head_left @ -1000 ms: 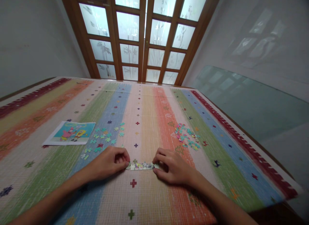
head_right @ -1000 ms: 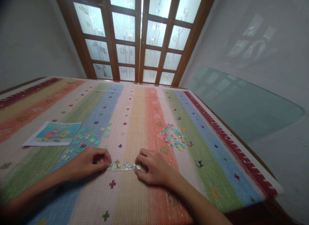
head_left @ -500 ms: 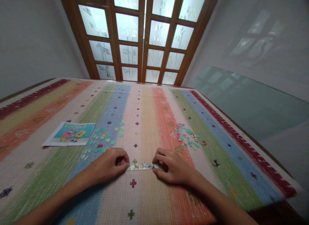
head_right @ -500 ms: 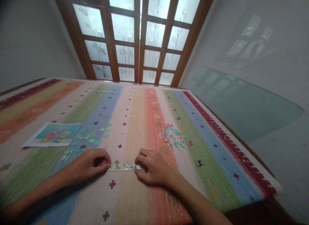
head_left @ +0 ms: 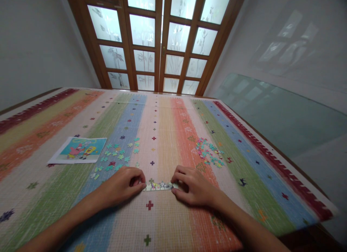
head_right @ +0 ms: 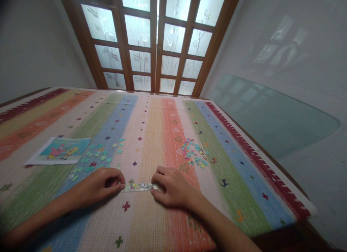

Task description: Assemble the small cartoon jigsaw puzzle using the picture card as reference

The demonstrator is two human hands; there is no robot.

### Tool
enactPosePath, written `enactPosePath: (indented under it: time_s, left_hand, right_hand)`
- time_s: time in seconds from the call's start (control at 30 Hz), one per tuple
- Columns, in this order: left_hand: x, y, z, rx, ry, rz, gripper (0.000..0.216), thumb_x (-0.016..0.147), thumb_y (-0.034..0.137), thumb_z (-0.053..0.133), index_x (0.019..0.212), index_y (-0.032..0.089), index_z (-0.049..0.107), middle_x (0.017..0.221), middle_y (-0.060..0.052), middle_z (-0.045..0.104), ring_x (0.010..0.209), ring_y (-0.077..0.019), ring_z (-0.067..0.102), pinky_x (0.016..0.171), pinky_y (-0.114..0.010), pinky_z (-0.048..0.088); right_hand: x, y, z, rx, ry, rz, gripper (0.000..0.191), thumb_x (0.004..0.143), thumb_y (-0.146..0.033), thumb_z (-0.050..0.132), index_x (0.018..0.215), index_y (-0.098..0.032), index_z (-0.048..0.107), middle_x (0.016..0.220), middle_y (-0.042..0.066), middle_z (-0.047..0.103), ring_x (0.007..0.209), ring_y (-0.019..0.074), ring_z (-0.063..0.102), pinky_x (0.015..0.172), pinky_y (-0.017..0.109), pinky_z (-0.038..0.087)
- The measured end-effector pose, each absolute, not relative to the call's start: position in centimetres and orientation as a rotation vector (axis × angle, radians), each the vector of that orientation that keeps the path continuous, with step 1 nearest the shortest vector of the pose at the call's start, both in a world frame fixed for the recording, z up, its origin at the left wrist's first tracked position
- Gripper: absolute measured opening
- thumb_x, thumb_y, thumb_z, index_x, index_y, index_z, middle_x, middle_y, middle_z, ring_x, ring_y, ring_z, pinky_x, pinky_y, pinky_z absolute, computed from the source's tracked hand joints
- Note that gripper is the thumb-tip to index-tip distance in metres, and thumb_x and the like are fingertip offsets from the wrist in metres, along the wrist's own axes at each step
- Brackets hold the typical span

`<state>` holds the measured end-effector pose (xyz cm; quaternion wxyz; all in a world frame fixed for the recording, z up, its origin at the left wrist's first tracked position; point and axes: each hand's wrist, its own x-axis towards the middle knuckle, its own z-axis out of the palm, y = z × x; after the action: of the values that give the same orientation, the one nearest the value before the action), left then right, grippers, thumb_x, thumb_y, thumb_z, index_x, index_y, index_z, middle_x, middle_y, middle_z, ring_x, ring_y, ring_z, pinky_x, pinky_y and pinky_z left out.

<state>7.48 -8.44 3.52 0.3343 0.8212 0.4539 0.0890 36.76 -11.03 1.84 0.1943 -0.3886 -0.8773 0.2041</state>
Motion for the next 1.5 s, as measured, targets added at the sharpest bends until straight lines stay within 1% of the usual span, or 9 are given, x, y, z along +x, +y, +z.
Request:
enactPosePath:
  time_s: [0.23,0.43,0.67,0.87,1.07,1.13,1.23,1.37,1.5]
  left_hand:
    - [7.47,-8.45,3.29,2.149,1.191,0.223,0.024,0.089,0.035,0.055,0.08,0.02,0.071,0.067,-0.002,0.062,0.062,-0.0166,0.053,0.062,-0.029,0.035]
    - [7.51,-8.53,3.2,2.154,1.2,0.223,0.025,0.091,0.038,0.055,0.078,0.02,0.067,0.069,-0.002,0.061,0.064,-0.0177,0.053,0.065,-0.03,0.036]
    - [7.46,-8.57,3.02,2.199,1.185,0.242,0.029,0.092,0.04,0.053,0.078,0.019,0.066,0.069,-0.002,0.06,0.065,-0.0175,0.052,0.065,-0.029,0.036]
    - [7.17,-8.48,2.69,2.213,1.146,0.269,0.023,0.092,0.035,0.053,0.085,0.019,0.068,0.075,-0.003,0.063,0.069,-0.0182,0.055,0.066,-0.03,0.039]
    - [6.89,-8.57,2.99,2.257,1.007,0.329,0.027,0.101,0.037,0.05,0.094,0.02,0.07,0.086,-0.005,0.068,0.078,-0.0193,0.06,0.073,-0.032,0.045]
    - [6.85,-8.67,3.06,2.278,0.993,0.317,0.024,0.099,0.037,0.053,0.098,0.021,0.07,0.086,-0.004,0.067,0.078,-0.0192,0.06,0.072,-0.032,0.044]
    - [6.87,-8.8,2.97,2.313,0.998,0.32,0.019,0.097,0.036,0.058,0.098,0.021,0.069,0.083,-0.003,0.064,0.075,-0.0185,0.058,0.07,-0.031,0.043]
    - [6.85,-8.82,2.86,2.336,0.979,0.302,0.018,0.097,0.035,0.058,0.098,0.02,0.069,0.082,-0.003,0.062,0.073,-0.0182,0.056,0.069,-0.03,0.042]
    - [6.67,-8.71,3.05,2.327,0.981,0.266,0.017,0.097,0.034,0.058,0.098,0.02,0.069,0.084,-0.004,0.064,0.075,-0.0188,0.057,0.071,-0.031,0.042]
  right_hand:
    - [36.75,-11.03,1.89,-1.096,-2.454,0.573,0.013,0.086,-0.027,0.063,0.094,-0.018,0.069,0.089,0.006,0.065,0.076,0.0177,0.057,0.07,0.031,0.04]
    - [36.77,-10.97,1.87,-1.086,-2.448,0.565,0.013,0.086,-0.027,0.063,0.093,-0.018,0.069,0.087,0.006,0.065,0.075,0.0175,0.056,0.069,0.031,0.039]
    - [36.72,-10.99,1.88,-1.081,-2.455,0.576,0.013,0.086,-0.027,0.062,0.093,-0.018,0.069,0.088,0.006,0.065,0.076,0.0177,0.057,0.069,0.031,0.039]
    - [36.75,-11.05,1.83,-1.084,-2.454,0.563,0.012,0.086,-0.026,0.063,0.093,-0.018,0.068,0.088,0.005,0.064,0.075,0.0173,0.057,0.069,0.031,0.039]
    - [36.76,-11.06,1.6,-1.066,-2.439,0.55,0.011,0.086,-0.026,0.063,0.092,-0.018,0.068,0.086,0.004,0.063,0.074,0.0167,0.056,0.068,0.03,0.038]
    - [36.75,-11.07,1.52,-1.062,-2.433,0.538,0.011,0.087,-0.026,0.063,0.092,-0.018,0.068,0.086,0.004,0.063,0.074,0.0163,0.055,0.067,0.03,0.037]
    - [36.68,-11.1,1.42,-1.054,-2.426,0.511,0.01,0.088,-0.025,0.063,0.093,-0.018,0.069,0.086,0.004,0.063,0.074,0.0163,0.054,0.067,0.03,0.036]
    - [36.56,-11.12,1.33,-1.044,-2.442,0.468,0.009,0.088,-0.024,0.065,0.093,-0.018,0.069,0.088,0.004,0.064,0.077,0.0173,0.054,0.07,0.032,0.035]
    - [36.52,-11.05,1.21,-1.03,-2.448,0.444,0.009,0.089,-0.025,0.066,0.093,-0.017,0.069,0.088,0.004,0.064,0.076,0.0167,0.052,0.072,0.033,0.035]
